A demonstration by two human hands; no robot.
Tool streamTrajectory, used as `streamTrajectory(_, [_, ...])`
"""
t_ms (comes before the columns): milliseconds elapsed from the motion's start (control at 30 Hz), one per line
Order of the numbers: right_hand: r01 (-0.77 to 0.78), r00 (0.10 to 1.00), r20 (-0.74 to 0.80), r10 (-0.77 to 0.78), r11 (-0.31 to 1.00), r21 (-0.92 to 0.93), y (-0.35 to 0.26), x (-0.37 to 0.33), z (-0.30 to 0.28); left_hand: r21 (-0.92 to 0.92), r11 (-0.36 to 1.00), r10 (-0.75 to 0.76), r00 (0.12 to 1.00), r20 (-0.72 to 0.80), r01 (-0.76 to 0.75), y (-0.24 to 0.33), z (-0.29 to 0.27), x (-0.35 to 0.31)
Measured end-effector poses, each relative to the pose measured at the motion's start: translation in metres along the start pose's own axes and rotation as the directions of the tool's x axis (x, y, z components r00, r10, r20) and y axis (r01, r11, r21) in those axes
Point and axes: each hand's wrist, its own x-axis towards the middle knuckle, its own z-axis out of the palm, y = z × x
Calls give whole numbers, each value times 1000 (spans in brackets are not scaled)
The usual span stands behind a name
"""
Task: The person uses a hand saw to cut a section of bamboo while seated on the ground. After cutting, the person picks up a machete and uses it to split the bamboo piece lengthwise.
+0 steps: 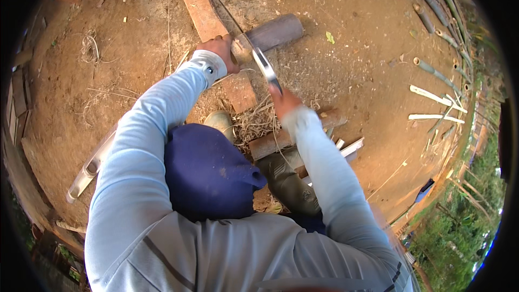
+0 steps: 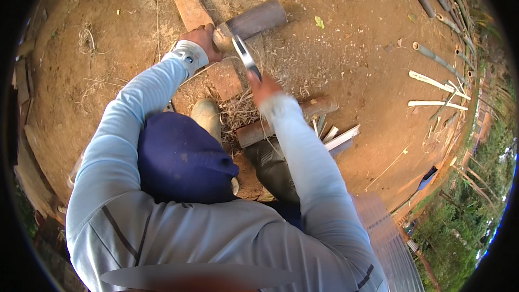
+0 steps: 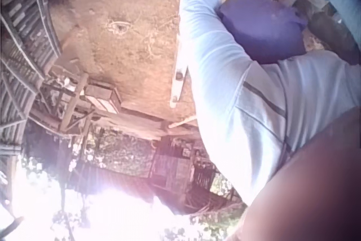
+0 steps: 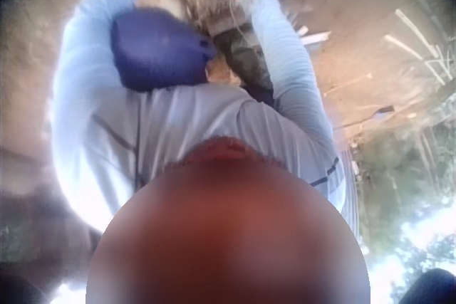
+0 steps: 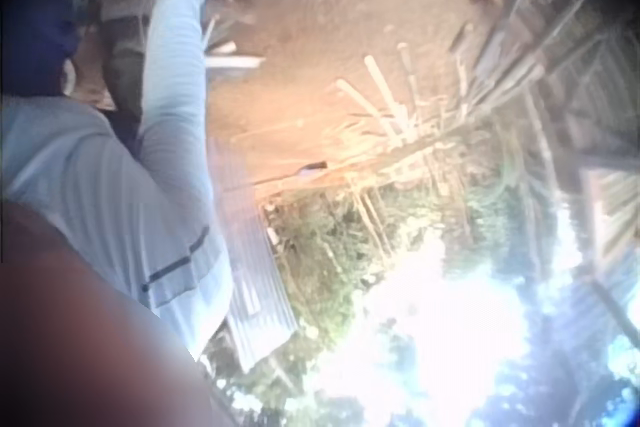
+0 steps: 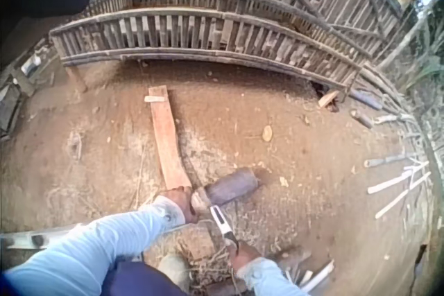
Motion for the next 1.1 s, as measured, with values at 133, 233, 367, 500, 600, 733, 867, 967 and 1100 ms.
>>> streamTrajectory(133, [199,969,-156,-192,979,31,102,-81,13,25,1000,-8,1000,3,8,-5,-1,8])
streamTrajectory(233, [63,997,-41,-64,998,-15,67,-28,6,-4,1000,7,1000,1,-7,-1,7,8])
streamTrajectory(367, [-78,996,-36,78,997,-25,-31,11,-7,7,1000,26,1000,12,-26,-4,2,6])
streamTrajectory(500, [248,949,-213,-232,967,51,87,-103,9,32,999,12,1000,-26,-11,-6,4,3])
streamTrajectory(600, [114,988,-104,-115,993,-19,77,-52,7,0,1000,-3,1000,12,3,1,11,3])
streamTrajectory(733, [-32,998,-57,31,999,-6,-10,6,-5,9,1000,-15,999,50,15,5,-6,1])
streamTrajectory(867, [132,985,-118,-125,990,54,90,-86,12,65,997,-52,998,20,50,-4,2,-1])
streamTrajectory(967, [147,985,-98,-144,989,26,94,-77,9,40,999,-29,998,-47,31,-3,4,10])
streamTrajectory(1100, [77,990,-110,-85,994,-78,15,26,2,-13,1000,-16,998,62,17,2,-4,10])
